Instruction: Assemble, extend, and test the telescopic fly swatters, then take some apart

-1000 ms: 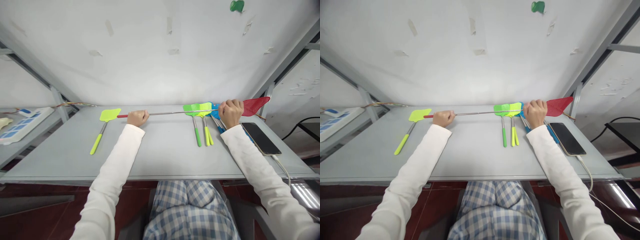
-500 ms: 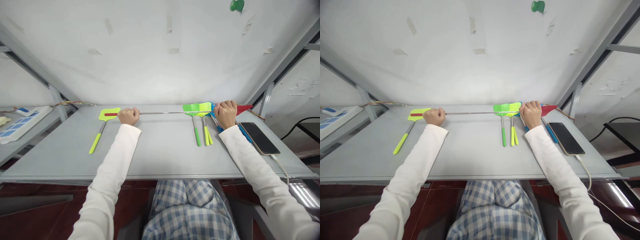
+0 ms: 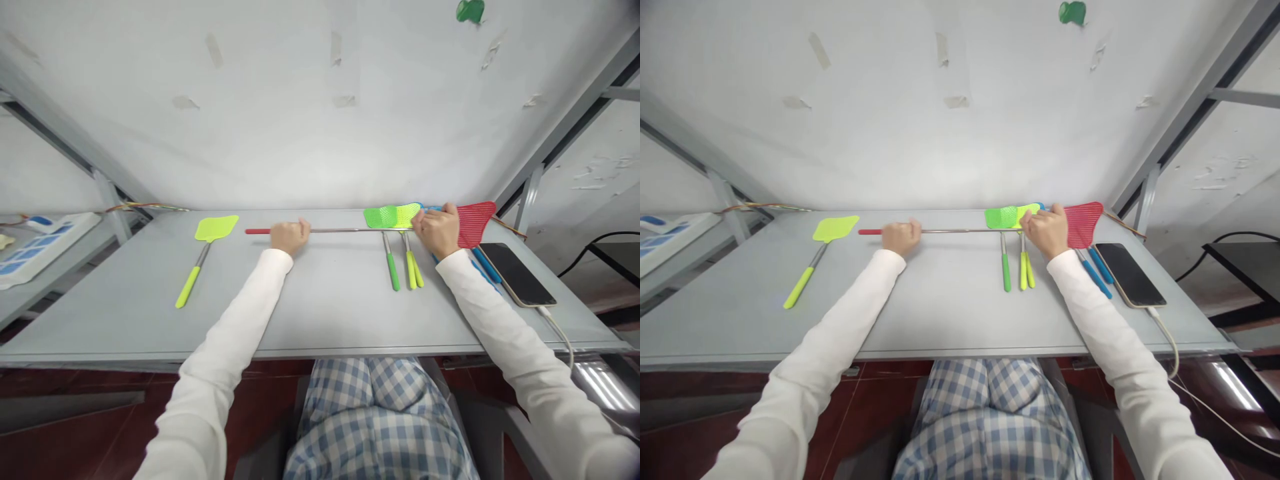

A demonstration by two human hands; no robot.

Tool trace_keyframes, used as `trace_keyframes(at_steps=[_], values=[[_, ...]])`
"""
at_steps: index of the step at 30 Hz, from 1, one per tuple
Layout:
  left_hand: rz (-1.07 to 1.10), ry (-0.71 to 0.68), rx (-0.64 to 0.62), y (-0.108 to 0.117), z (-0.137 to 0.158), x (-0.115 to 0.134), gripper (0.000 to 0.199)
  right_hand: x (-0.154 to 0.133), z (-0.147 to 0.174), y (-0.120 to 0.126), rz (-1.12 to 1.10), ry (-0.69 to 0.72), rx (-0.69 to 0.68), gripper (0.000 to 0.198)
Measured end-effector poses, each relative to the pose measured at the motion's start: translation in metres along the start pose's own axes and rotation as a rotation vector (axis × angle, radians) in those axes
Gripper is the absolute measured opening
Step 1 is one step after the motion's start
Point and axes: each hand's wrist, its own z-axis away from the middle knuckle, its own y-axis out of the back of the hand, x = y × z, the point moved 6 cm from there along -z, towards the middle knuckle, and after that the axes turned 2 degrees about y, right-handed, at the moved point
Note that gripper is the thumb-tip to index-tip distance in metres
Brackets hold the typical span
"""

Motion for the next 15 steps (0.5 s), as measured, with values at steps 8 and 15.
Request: trace_keyframes(at_steps=[8,15], values=[[0.108,-0.132,0.045,0.004,0.039,0.072,0.053,-0.054,0.004,0.003,-0.058,0.070,-0.025,0.054],[0.080,-0.112,-0.038,0.006,0.043,0.080,0.057,-0.082,0.009,0.008,-0.018,0.087,0.137,0.056]])
